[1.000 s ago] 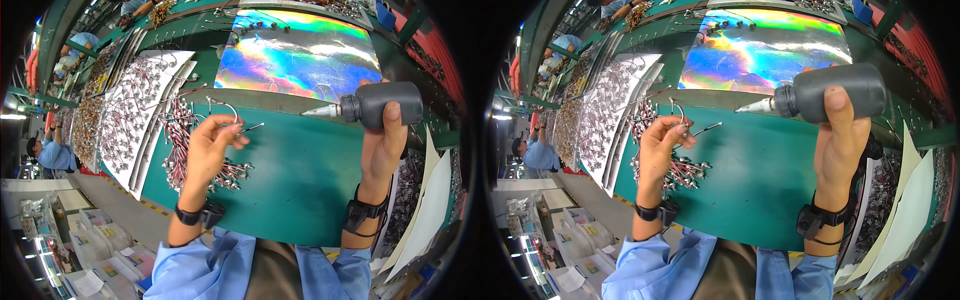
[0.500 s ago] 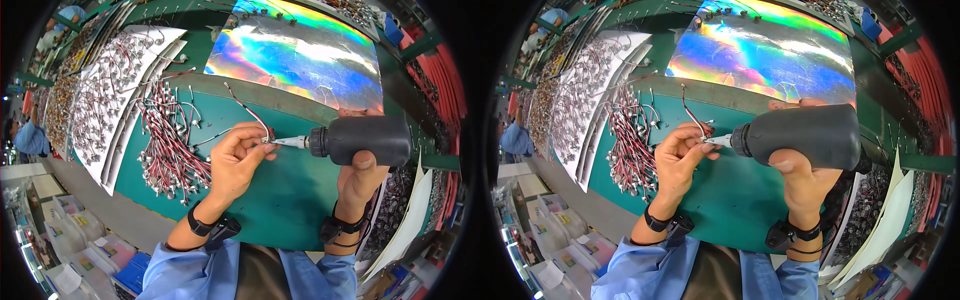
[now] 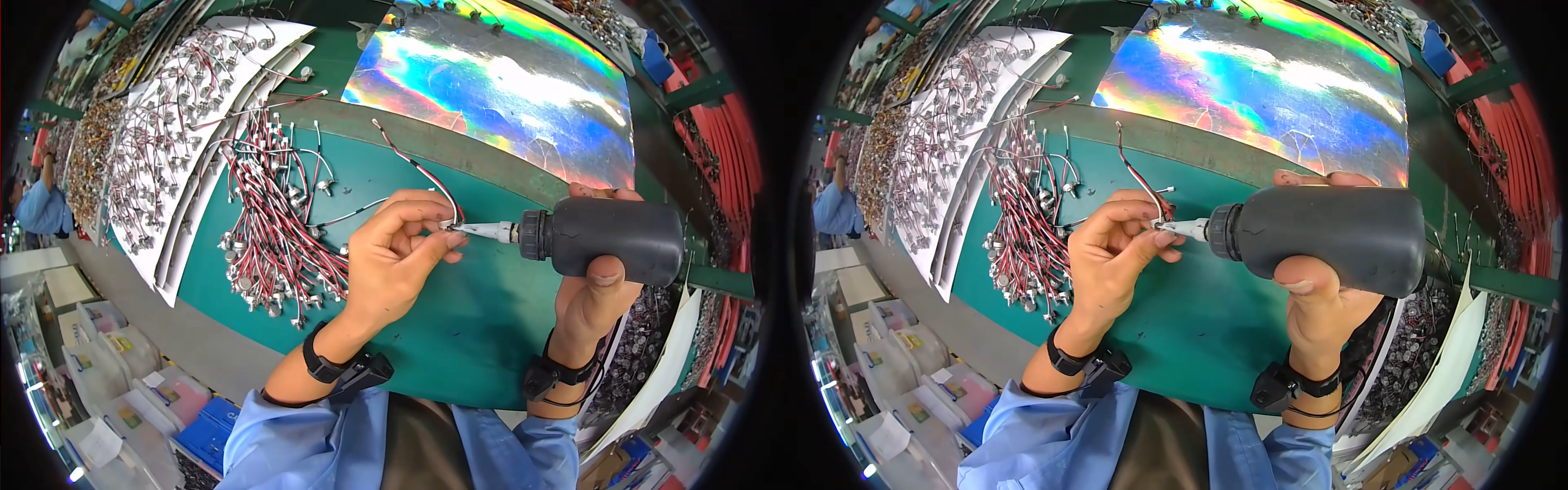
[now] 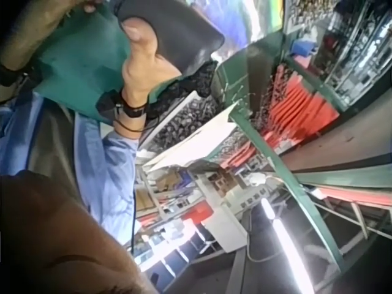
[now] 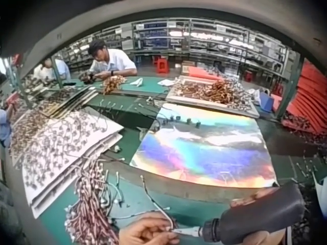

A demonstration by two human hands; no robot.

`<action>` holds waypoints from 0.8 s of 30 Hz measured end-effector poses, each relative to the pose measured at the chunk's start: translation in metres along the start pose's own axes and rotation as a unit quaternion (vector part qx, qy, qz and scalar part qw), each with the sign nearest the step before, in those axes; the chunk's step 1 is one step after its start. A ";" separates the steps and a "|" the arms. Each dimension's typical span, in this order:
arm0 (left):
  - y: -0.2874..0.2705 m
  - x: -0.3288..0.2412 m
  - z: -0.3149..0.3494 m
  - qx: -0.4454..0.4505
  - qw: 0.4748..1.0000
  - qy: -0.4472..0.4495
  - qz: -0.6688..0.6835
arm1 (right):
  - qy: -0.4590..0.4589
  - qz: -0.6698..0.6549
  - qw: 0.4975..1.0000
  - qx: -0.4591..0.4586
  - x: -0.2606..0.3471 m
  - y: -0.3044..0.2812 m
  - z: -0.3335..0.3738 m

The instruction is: The person picks up a wire assembly, applies glue from a bottle to the base of the component, and places it onto a holographic sheet, repeating this process for several assemblies while occasionally wiping the glue bottle tip with a black cloth.

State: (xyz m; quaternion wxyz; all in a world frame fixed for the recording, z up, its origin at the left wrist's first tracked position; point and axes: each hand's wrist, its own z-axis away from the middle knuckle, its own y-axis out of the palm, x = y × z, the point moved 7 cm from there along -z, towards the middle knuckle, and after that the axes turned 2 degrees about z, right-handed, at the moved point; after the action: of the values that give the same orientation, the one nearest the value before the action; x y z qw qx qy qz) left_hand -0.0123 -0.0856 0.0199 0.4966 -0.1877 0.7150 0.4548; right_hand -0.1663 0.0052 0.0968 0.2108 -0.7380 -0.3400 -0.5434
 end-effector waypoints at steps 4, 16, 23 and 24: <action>0.000 -0.001 0.000 0.002 1.000 0.005 -0.004 | 0.003 0.003 1.000 -0.003 0.000 0.000 0.001; -0.001 -0.001 0.000 -0.017 1.000 0.012 -0.010 | -0.014 0.017 1.000 -0.007 0.001 -0.004 0.000; -0.001 0.000 0.000 -0.020 1.000 -0.002 0.007 | -0.012 0.031 0.999 -0.012 0.002 -0.002 0.000; -0.001 0.000 0.000 -0.020 1.000 -0.002 0.007 | -0.014 0.030 0.999 -0.013 0.003 -0.002 0.000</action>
State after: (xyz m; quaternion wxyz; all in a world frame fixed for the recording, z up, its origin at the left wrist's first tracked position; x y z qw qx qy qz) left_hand -0.0118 -0.0857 0.0193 0.4908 -0.1915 0.7061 0.4731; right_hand -0.1672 0.0069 0.0994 0.2126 -0.7582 -0.3137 -0.5306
